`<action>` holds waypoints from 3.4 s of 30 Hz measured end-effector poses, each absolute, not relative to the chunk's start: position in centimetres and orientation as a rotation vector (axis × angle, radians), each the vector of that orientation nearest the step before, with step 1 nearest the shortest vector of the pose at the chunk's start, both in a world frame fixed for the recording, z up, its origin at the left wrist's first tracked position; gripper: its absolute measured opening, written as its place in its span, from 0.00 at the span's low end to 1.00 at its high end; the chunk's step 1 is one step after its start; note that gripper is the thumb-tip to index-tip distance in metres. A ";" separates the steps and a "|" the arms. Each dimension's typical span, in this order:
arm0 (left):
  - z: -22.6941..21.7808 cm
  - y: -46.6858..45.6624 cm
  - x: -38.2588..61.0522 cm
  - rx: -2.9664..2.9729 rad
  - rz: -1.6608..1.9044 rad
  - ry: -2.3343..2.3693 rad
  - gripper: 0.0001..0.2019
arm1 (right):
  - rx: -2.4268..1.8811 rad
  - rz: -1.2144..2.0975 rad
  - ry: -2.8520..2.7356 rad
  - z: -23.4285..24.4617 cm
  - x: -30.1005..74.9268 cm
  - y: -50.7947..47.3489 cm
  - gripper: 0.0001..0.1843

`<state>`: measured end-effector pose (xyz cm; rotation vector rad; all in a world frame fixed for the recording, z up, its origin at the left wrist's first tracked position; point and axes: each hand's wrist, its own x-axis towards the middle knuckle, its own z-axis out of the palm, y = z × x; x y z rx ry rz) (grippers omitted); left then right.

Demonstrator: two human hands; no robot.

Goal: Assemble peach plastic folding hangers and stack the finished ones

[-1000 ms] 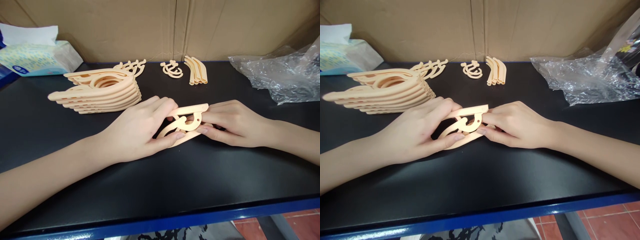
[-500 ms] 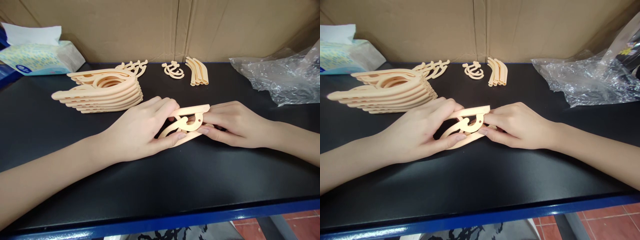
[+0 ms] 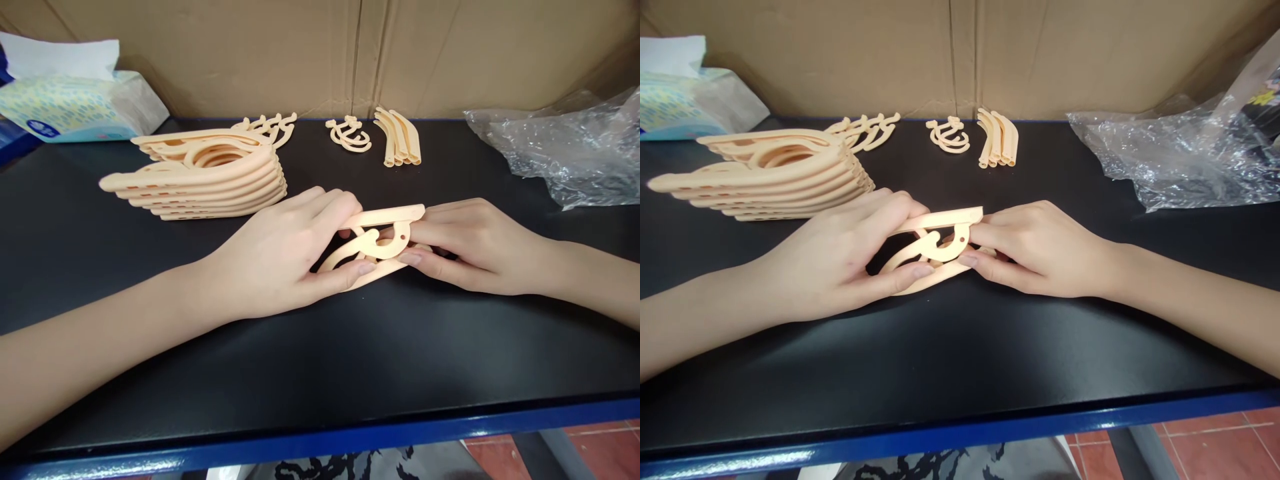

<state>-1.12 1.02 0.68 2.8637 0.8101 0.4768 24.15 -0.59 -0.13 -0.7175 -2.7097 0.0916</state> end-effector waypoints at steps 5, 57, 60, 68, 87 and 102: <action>0.6 1.0 -1.1 2.852 0.463 0.834 0.16 | -0.710 0.077 -2.706 -0.2 24.2 -0.5 0.16; 0.8 0.8 -1.1 2.871 0.455 0.836 0.16 | -0.705 0.067 -2.714 0.0 24.0 -0.5 0.16; 0.7 0.8 -1.1 2.867 0.467 0.830 0.16 | -0.695 0.073 -2.705 0.0 24.0 -0.5 0.16; 0.5 0.9 -1.1 2.855 0.475 0.830 0.17 | -0.699 0.077 -2.709 0.0 24.1 -0.4 0.16; 0.6 1.0 -1.1 2.834 0.458 0.846 0.17 | -0.700 0.107 -2.699 -0.2 24.2 -0.4 0.15; 0.4 0.8 -1.1 2.865 0.476 0.870 0.16 | -0.703 0.085 -2.721 -0.2 24.2 -0.5 0.14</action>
